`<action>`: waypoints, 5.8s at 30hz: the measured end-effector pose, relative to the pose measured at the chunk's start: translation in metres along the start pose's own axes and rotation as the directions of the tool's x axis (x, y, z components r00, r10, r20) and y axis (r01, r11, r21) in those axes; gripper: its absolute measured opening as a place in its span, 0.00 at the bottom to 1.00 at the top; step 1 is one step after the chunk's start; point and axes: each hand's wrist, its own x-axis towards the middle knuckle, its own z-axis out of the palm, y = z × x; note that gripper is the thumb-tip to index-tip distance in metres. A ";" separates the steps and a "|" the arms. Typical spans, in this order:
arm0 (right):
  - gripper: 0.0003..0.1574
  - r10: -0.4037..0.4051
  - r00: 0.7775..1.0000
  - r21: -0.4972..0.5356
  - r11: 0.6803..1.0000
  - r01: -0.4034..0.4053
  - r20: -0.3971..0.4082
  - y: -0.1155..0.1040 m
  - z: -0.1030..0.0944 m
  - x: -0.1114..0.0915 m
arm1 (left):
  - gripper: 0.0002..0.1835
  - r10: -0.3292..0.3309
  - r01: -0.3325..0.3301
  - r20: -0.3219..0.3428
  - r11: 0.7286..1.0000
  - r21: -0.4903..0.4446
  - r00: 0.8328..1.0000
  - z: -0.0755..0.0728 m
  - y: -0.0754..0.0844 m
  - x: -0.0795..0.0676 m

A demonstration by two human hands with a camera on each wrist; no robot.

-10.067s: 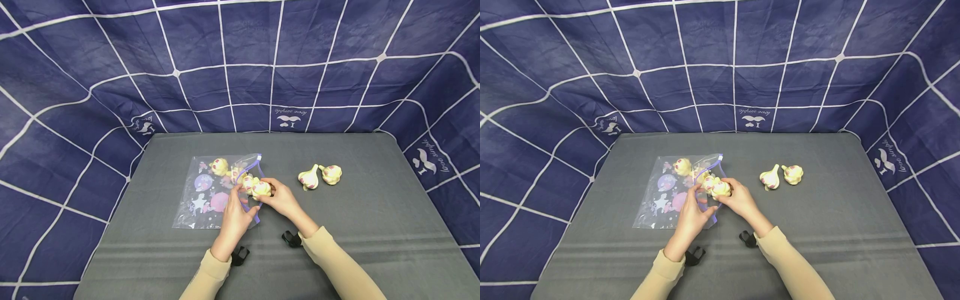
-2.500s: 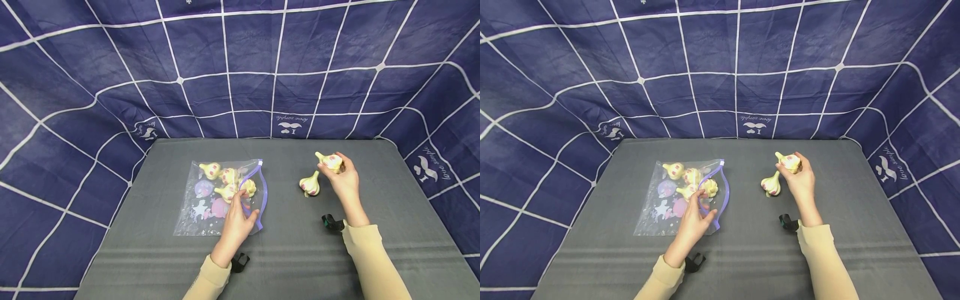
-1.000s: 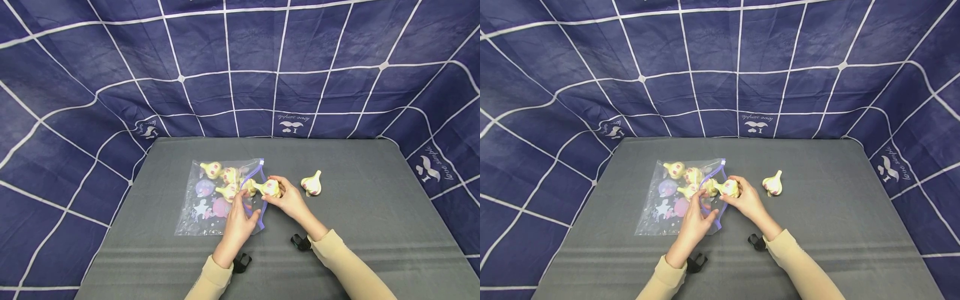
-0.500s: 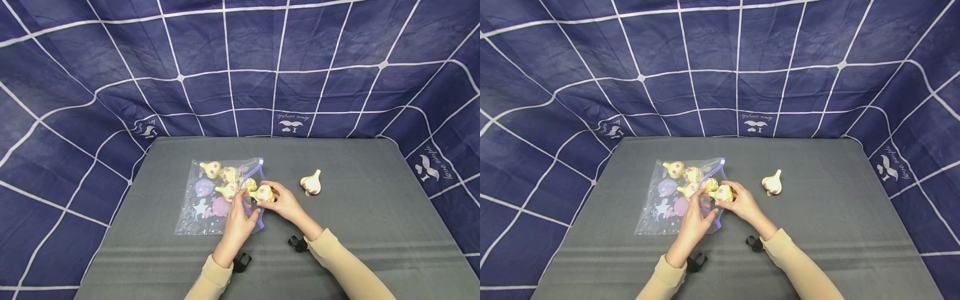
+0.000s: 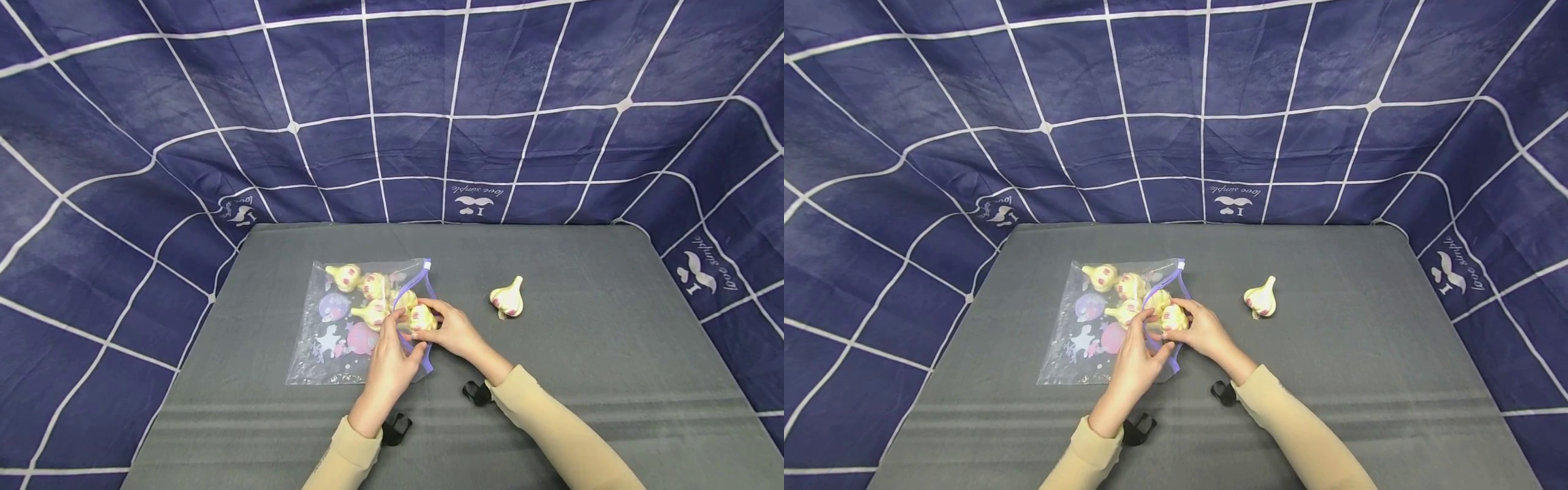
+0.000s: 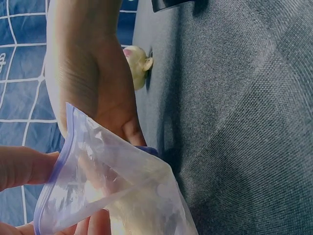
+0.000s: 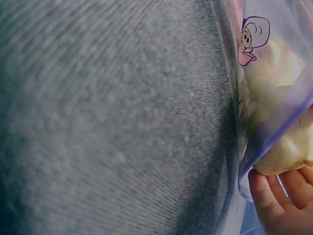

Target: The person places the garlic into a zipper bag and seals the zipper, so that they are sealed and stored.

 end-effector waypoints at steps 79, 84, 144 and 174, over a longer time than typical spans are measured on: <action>0.38 0.209 0.858 0.208 0.970 -0.123 -0.469 0.013 -0.132 -0.018 | 0.36 -0.024 0.023 -0.043 0.999 -0.027 0.999 0.000 0.001 0.003; 0.43 0.263 0.838 0.188 0.963 -0.195 -0.479 0.025 -0.134 -0.021 | 0.36 -0.026 0.025 -0.042 0.999 -0.032 0.999 0.000 0.001 0.003; 0.49 0.388 0.873 -0.018 0.912 -0.411 -0.294 0.062 -0.103 -0.023 | 0.36 -0.008 0.007 -0.043 1.000 -0.026 0.999 -0.001 0.002 0.001; 0.44 0.212 0.938 0.227 0.962 -0.151 -0.273 -0.009 -0.100 -0.004 | 0.36 -0.010 0.009 -0.034 1.000 -0.013 0.999 -0.001 0.001 0.002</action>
